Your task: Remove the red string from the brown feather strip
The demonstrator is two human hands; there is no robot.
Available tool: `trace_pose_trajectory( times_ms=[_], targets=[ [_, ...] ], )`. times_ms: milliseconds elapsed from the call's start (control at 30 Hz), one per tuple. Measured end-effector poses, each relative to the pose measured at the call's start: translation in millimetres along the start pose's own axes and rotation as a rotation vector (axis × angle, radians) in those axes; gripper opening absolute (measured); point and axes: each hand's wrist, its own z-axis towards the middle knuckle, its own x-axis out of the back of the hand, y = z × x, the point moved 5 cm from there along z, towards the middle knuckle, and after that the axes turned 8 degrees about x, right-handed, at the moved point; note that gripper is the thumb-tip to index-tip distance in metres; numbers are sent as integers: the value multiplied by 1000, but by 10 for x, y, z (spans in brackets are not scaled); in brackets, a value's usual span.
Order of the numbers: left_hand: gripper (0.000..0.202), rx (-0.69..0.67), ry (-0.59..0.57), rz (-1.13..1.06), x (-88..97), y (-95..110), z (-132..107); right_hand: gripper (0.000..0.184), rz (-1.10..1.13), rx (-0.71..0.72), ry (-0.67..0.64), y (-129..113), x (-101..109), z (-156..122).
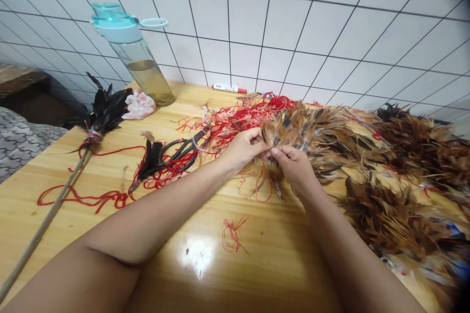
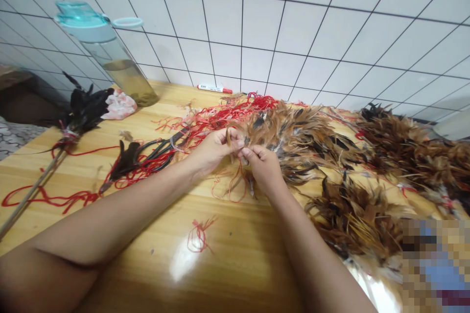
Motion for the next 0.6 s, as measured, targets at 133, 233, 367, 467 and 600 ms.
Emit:
trace_pose_trajectory(
  times_ms=[133, 233, 367, 467, 600],
  targets=[
    [25, -77, 170, 107, 155, 66, 30, 27, 73, -27, 73, -57, 102, 17],
    [13, -121, 269, 383, 259, 118, 52, 32, 169, -55, 138, -91, 182, 37],
    [10, -169, 179, 862, 205, 118, 42, 35, 254, -71, 181, -97, 223, 53],
    [25, -164, 110, 1139, 96, 75, -24, 37, 267, -65, 190, -79, 225, 53],
    [34, -133, 129, 1393, -31, 21, -116, 38, 205, -28, 191, -72, 224, 45]
  ],
)
